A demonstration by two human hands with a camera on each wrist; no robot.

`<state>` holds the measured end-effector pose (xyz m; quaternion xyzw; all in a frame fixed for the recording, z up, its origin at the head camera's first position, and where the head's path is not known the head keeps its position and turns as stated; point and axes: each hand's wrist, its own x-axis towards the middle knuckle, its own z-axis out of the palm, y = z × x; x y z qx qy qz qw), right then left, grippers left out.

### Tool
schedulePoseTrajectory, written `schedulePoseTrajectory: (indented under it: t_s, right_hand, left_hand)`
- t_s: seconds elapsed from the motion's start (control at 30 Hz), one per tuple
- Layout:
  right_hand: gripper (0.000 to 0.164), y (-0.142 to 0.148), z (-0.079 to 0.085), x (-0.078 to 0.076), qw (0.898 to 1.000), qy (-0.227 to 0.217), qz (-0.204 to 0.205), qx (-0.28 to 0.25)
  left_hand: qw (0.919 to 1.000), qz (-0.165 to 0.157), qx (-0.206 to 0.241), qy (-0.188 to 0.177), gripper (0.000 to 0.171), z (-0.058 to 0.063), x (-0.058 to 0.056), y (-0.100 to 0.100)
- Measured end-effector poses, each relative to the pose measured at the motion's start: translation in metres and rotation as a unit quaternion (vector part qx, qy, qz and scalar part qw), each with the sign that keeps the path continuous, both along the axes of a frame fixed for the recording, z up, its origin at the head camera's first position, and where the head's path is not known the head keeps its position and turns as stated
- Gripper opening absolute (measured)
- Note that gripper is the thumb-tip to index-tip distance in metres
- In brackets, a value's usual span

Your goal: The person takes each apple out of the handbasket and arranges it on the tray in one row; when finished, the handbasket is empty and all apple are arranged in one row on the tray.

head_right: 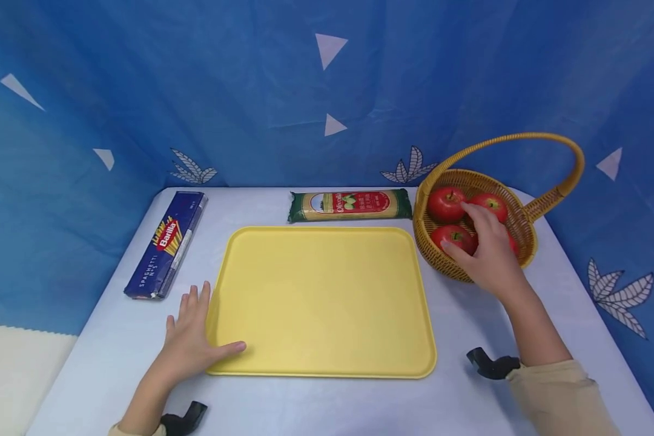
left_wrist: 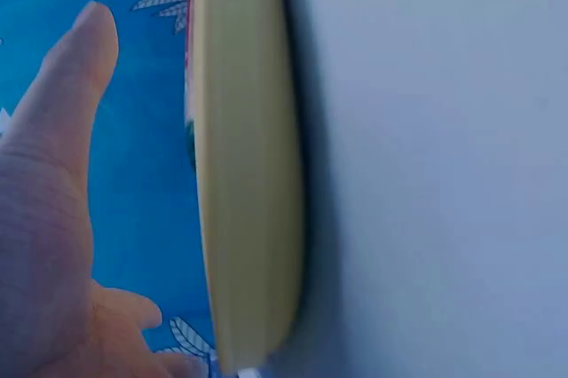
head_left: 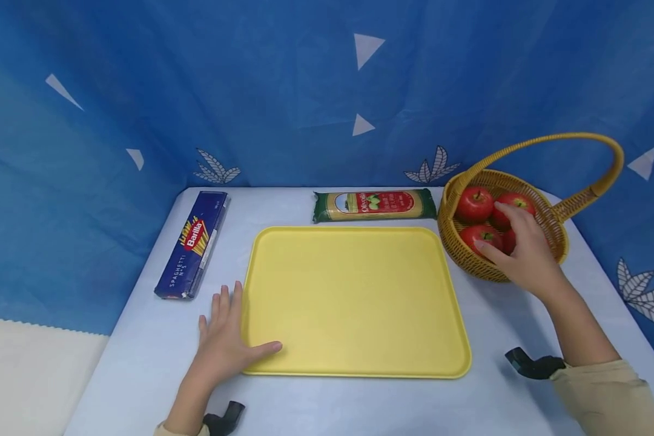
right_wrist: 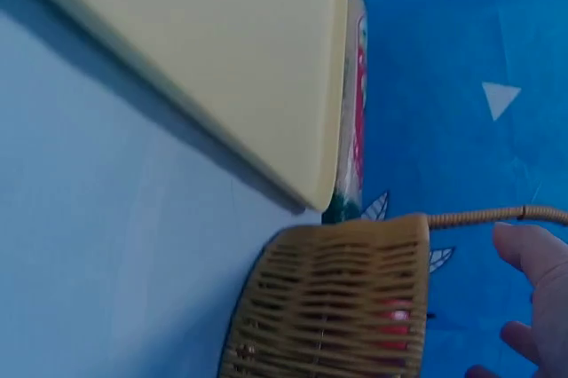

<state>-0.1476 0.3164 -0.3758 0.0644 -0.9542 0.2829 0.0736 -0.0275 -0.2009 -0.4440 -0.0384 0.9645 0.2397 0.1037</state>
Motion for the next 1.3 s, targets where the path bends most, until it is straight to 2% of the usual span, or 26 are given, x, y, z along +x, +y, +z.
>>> schedulePoseTrajectory:
  t_s: [0.2,0.3,0.53,0.67,0.9,1.07,1.3]
  right_hand:
    - [0.093,0.011,0.000,-0.012,0.999,-0.033,0.002,0.028]
    - [0.094,0.014,0.000,-0.017,0.998,-0.048,0.004,0.039]
    - [0.095,0.023,-0.005,-0.026,0.994,-0.096,0.014,0.056]
    - [0.100,0.026,-0.006,-0.029,0.989,-0.127,0.018,0.078]
    - [0.105,0.027,-0.007,-0.034,0.982,-0.147,0.050,0.109]
    - [0.105,0.025,-0.008,-0.037,0.977,-0.174,0.054,0.115]
    - [0.098,0.023,-0.012,-0.042,0.969,-0.170,0.076,0.160]
  left_hand:
    - [0.9983,-0.013,0.024,-0.051,0.155,-0.005,0.004,-0.009]
    - [0.9975,-0.022,0.026,-0.061,0.157,-0.007,0.006,-0.012]
    - [0.9978,-0.043,0.005,-0.051,0.162,-0.012,0.008,-0.016]
    - [0.9978,-0.053,0.009,-0.039,0.165,-0.013,0.010,-0.017]
    - [0.9962,-0.056,0.041,-0.052,0.168,-0.016,0.010,-0.018]
    - [0.9949,-0.059,0.054,-0.063,0.169,-0.014,0.009,-0.018]
    - [0.9943,-0.061,0.058,-0.066,0.168,-0.013,0.009,-0.017]
